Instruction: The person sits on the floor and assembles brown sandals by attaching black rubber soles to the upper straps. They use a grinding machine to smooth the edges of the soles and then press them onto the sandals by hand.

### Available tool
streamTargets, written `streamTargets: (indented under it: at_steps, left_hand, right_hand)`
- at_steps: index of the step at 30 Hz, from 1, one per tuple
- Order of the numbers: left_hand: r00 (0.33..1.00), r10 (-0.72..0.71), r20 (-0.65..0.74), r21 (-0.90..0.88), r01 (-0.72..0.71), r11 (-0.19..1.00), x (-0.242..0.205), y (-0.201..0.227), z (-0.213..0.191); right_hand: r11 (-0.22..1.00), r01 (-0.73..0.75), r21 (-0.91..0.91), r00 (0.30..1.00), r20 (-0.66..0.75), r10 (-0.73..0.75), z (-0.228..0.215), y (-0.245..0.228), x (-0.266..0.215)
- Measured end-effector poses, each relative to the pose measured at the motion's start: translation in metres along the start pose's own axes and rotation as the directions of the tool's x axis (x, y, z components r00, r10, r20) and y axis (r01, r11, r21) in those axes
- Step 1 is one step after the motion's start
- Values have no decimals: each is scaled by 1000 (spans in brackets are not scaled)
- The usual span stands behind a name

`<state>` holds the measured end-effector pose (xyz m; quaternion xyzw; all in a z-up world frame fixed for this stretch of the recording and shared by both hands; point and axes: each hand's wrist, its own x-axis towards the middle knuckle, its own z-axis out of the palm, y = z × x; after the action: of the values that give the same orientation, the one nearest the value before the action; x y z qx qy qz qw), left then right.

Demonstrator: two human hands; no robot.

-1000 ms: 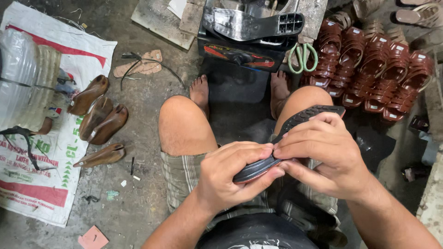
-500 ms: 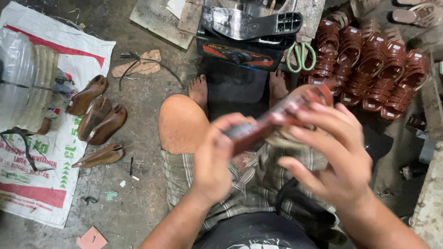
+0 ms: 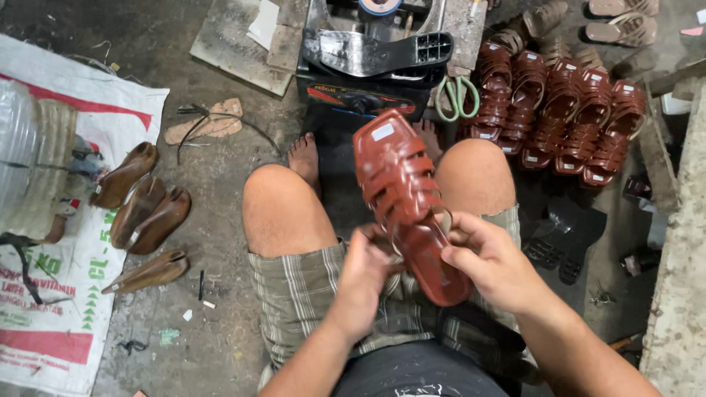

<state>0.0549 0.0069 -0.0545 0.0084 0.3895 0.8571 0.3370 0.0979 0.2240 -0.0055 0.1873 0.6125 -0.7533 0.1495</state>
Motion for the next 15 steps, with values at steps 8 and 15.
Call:
streamTargets:
  at_steps: [8, 15]
  left_hand:
    - [984, -178, 24, -90, 180, 980, 20, 46, -22]
    - [991, -135, 23, -10, 135, 991, 28, 42, -20]
  right_hand:
    - [873, -24, -488, 997, 47, 54, -5, -27, -8]
    - [660, -21, -751, 1000, -23, 5, 12, -22, -1]
